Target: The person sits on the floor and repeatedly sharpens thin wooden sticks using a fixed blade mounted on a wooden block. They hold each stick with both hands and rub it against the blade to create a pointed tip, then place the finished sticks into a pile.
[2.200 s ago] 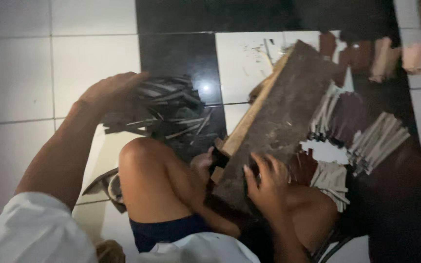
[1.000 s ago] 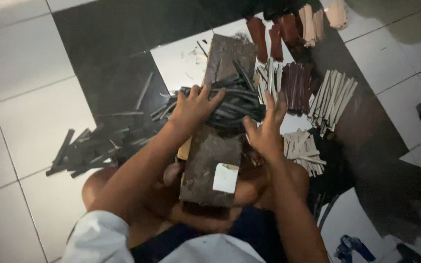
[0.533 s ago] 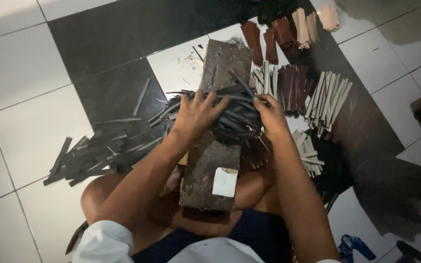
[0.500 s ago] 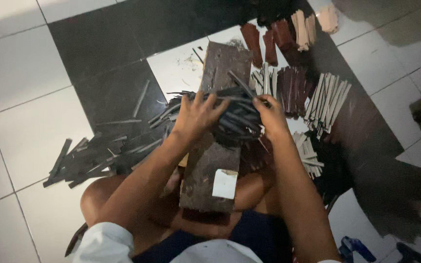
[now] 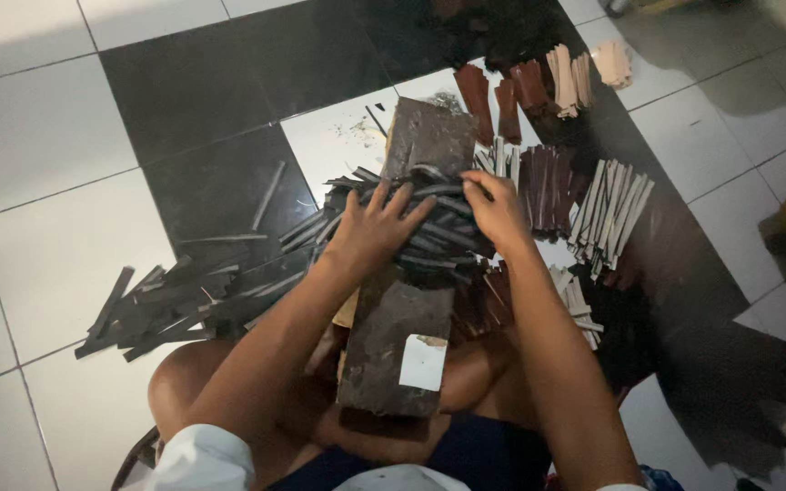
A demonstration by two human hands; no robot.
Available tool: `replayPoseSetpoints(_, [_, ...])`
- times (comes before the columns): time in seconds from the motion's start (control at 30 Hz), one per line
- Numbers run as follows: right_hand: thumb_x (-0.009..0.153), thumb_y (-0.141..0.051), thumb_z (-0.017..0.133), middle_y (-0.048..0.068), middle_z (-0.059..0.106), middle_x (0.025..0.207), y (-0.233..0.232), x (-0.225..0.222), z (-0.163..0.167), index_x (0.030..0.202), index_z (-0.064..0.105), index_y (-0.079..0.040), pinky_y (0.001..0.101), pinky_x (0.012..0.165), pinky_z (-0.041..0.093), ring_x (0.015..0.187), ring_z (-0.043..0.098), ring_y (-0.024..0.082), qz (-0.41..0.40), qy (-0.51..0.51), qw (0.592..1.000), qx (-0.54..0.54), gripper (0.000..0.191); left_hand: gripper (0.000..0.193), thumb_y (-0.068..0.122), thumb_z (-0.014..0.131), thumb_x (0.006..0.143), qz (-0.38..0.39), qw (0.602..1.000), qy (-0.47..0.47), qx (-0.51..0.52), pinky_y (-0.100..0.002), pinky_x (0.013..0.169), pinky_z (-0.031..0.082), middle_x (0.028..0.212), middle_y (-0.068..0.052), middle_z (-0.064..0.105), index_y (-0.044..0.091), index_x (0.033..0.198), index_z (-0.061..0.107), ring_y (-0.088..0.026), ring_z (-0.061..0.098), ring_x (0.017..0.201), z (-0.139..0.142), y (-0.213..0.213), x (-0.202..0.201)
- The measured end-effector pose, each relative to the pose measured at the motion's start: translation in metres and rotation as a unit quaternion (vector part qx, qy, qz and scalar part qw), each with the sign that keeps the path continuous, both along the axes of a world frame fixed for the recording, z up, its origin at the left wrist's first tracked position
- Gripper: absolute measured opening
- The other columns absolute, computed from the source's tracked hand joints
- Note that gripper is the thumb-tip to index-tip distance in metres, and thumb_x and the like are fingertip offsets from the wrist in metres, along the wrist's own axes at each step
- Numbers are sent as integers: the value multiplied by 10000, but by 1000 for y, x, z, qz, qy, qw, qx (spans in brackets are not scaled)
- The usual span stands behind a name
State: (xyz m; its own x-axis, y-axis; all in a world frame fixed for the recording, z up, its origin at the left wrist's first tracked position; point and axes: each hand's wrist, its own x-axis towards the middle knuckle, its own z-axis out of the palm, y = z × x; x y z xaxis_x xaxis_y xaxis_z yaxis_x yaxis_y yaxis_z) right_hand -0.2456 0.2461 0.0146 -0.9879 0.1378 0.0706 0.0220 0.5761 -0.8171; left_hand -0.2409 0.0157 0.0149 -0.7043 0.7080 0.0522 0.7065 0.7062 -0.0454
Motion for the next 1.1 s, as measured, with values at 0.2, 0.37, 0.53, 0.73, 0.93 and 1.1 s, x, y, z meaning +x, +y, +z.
replayPoseSetpoints(0.2, [989, -323, 697, 232, 538, 1391, 4, -12, -10, 1221, 771, -201, 431, 1087, 460, 1282, 556, 370, 31, 15, 991, 129, 272, 1059, 319, 837, 761, 21, 996, -88, 10, -727, 1092, 317, 1662, -89, 261, 259, 1609, 206, -362, 256, 1518, 21, -4, 12])
replayPoseSetpoints(0.37, [955, -428, 744, 251, 413, 1533, 14, -10, -8, 1173, 804, -256, 511, 1093, 405, 1358, 463, 444, 48, 89, 970, 220, 284, 1209, 389, 912, 667, 12, 988, -151, -24, -769, 1128, 164, 1678, -4, 192, 343, 1620, 171, -331, 187, 1534, 30, -5, 4])
replayPoseSetpoints(0.53, [906, -419, 719, 115, 468, 1522, -8, -22, 0, 1132, 761, -248, 496, 1109, 408, 1377, 475, 371, 39, -26, 991, 124, 286, 1171, 413, 919, 657, -5, 996, -93, 7, -798, 1131, 113, 1661, 17, 247, 368, 1596, 221, -315, 227, 1524, 23, -3, 6])
replayPoseSetpoints(0.73, [935, -386, 706, 98, 537, 1472, -38, -39, 6, 1129, 782, -290, 570, 1113, 289, 1386, 436, 371, 62, 6, 961, 269, 229, 1238, 453, 945, 595, -3, 993, -117, -28, -750, 1178, 66, 1680, 27, 222, 389, 1592, 214, -308, 201, 1544, 28, -5, 5])
replayPoseSetpoints(0.93, [1045, -374, 601, 133, 564, 1496, -4, -8, 0, 1330, 700, -194, 504, 1162, 337, 1412, 497, 338, 28, 78, 984, 157, 351, 1298, 600, 914, 566, 8, 978, -187, 94, -739, 1114, 38, 1721, -95, 154, 354, 1625, 204, -385, 139, 1555, 20, -47, -1])
replayPoseSetpoints(1.1, [1067, -492, 506, 156, 467, 1589, 25, 45, -24, 1510, 468, -99, 436, 1199, 384, 1469, 467, 319, -68, 36, 993, -91, 593, 883, 639, 624, 955, 107, 830, -175, 519, -548, 1285, 304, 1686, -210, 318, 150, 1621, 314, -352, 319, 1574, -29, -109, 1])
